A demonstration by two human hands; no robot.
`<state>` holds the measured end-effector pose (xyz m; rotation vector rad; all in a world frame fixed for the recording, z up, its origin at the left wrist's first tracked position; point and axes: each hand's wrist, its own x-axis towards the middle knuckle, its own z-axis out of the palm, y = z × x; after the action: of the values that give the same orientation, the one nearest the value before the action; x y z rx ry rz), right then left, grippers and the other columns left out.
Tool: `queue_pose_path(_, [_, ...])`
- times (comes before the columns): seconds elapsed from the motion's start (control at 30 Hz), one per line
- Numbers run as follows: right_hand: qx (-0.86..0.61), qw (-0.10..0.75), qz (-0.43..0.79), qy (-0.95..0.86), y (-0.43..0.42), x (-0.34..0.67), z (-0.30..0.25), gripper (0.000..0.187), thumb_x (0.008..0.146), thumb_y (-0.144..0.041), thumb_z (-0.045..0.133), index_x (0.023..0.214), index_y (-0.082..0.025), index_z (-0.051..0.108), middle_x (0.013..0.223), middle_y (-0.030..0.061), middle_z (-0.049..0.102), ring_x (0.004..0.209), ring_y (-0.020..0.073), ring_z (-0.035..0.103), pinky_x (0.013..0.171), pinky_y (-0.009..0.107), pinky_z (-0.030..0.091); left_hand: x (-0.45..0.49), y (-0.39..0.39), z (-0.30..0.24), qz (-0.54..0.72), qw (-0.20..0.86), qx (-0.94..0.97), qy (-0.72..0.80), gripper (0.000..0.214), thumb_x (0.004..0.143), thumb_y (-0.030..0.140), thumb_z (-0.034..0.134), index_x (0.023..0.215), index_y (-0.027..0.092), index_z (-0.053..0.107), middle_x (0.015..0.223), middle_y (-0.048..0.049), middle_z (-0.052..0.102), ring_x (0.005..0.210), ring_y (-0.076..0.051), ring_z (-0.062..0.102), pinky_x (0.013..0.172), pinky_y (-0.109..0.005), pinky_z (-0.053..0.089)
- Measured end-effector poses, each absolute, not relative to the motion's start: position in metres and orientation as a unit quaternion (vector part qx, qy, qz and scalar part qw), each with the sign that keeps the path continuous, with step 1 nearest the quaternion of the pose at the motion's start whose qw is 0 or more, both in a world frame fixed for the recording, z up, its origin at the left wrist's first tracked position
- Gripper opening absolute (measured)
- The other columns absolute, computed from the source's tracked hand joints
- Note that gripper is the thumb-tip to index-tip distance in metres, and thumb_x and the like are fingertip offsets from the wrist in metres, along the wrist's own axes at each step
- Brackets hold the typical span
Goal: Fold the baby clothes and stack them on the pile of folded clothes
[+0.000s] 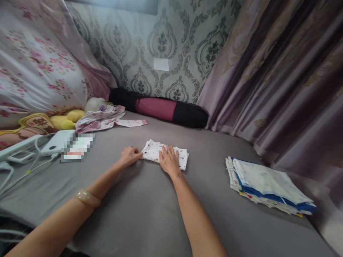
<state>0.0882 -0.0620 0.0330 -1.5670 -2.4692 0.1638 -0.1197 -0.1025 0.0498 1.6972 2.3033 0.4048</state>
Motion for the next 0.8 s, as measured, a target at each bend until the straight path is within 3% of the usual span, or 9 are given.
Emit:
queue_pose_path(0.1, [-0.533, 0.106, 0.064, -0.837, -0.062, 0.088, 0.035, 0.052, 0.1, -0.044, 0.022, 0.145, -0.023, 0.036, 0.153, 0.0066, 0.031, 0.141, 0.0239, 0.021, 0.114, 0.048, 0.012, -0.113, -0.106, 0.053, 0.113, 0.076, 0.6, 0.789, 0.029, 0.08, 0.038, 0.049, 0.086, 0.017, 0.067, 0.102, -0.0148, 0.064, 0.099, -0.03, 0.057, 0.078, -0.036, 0.044])
queue_pose_path(0.23, [-0.536, 0.097, 0.113, -0.831, -0.06, 0.093, 0.044, 0.054, 0.101, -0.044, 0.017, 0.148, -0.022, 0.03, 0.155, 0.0069, 0.026, 0.143, 0.0217, 0.018, 0.114, 0.047, 0.011, -0.1, -0.105, 0.061, 0.149, 0.004, 0.661, 0.736, 0.031, 0.088, 0.032, 0.042, 0.11, 0.016, 0.059, 0.115, -0.0152, 0.06, 0.109, -0.03, 0.051, 0.087, -0.041, 0.041])
queue_pose_path(0.37, [-0.544, 0.13, 0.081, -0.825, -0.063, 0.099, 0.053, 0.053, 0.1, -0.04, 0.019, 0.148, -0.019, 0.031, 0.155, 0.0092, 0.025, 0.144, 0.0225, 0.015, 0.115, 0.048, 0.007, -0.078, -0.089, 0.064, 0.191, 0.005, 0.756, 0.626, 0.036, 0.095, 0.028, 0.035, 0.126, 0.018, 0.05, 0.132, -0.0123, 0.054, 0.125, -0.025, 0.043, 0.101, -0.039, 0.035])
queue_pose_path(0.53, [-0.552, 0.116, 0.055, -0.824, -0.069, 0.101, 0.047, 0.05, 0.1, -0.035, 0.023, 0.145, -0.02, 0.036, 0.154, 0.0087, 0.029, 0.143, 0.0233, 0.019, 0.114, 0.048, 0.007, -0.051, -0.068, 0.049, 0.148, 0.008, 0.797, 0.585, 0.041, 0.098, 0.029, 0.03, 0.131, 0.014, 0.049, 0.138, -0.0129, 0.051, 0.135, -0.028, 0.035, 0.111, -0.047, 0.024])
queue_pose_path(0.8, [-0.554, 0.111, 0.036, -0.824, -0.068, 0.102, 0.031, 0.049, 0.099, -0.038, 0.027, 0.145, -0.024, 0.038, 0.153, 0.0066, 0.032, 0.142, 0.0251, 0.02, 0.113, 0.048, 0.009, -0.047, -0.067, 0.017, 0.145, -0.045, 0.754, 0.639, 0.048, 0.098, 0.041, 0.03, 0.136, 0.018, 0.048, 0.143, -0.0149, 0.046, 0.133, -0.03, 0.041, 0.109, -0.05, 0.031])
